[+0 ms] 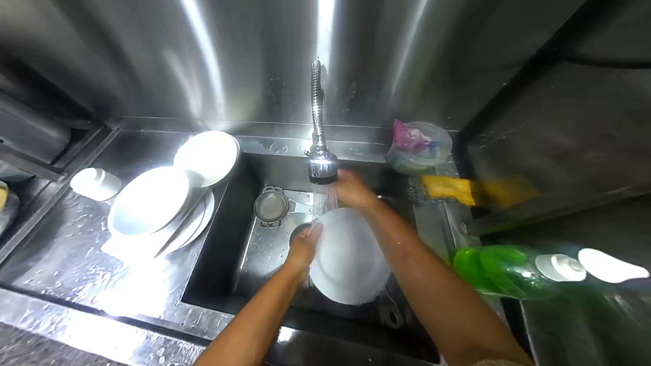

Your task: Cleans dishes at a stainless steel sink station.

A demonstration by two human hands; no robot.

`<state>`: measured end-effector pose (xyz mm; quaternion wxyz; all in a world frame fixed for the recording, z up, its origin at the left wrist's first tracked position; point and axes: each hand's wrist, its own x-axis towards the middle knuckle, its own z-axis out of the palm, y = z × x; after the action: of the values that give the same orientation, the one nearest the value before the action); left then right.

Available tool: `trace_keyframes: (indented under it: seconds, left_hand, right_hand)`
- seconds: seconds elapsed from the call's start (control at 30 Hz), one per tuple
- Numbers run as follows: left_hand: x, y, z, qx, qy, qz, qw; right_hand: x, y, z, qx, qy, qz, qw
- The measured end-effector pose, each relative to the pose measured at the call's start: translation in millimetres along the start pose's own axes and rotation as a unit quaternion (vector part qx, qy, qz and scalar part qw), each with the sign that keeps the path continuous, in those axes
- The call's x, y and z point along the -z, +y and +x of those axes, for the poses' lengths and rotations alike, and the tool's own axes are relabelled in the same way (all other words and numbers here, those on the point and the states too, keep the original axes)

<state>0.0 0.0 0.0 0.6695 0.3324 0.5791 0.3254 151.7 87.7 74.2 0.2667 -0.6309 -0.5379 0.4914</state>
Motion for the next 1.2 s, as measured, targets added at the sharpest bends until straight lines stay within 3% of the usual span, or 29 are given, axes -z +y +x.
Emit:
trace_keyframes:
  seconds: [0.07,0.17,0.3,0.7,0.83,0.97,1.07,1.2]
  left_hand:
    - [-1,1,7,-0.038,-0.03,0.018,0.999]
    - [-6,10,10,-0.071,-0.052,0.0,0.996]
    - [-8,25,5,-0.066,-0.08,-0.029,0.994]
    - [39,54,-41,0.011,-0.035,0.206,0.978]
    - [57,70,-60,-0.012,-0.026,0.257,0.966]
    - [63,84,-79,-0.066,-0.007,0.344,0.937]
    - [70,90,-89,-0.099,0.02,0.397,0.912]
    - [80,85,-90,-0.154,0.077,0.407,0.897]
  right_hand:
    - [-1,1,-28,-0.025,-0.102,0.136,0.985]
    - [-1,4,-44,-0.015,-0.178,0.183,0.967]
    - [0,-3,-48,-0.016,-0.167,0.164,0.972]
    - [-19,-18,-27,-0.034,-0.115,0.252,0.96]
    - [-19,-17,-29,-0.035,-0.136,0.272,0.952]
    - [-13,-18,-34,-0.046,-0.104,0.281,0.953]
    - [-10,-14,-39,-0.012,-0.103,0.233,0.967]
    - [-34,0,-37,0.128,-0.118,0.046,0.984]
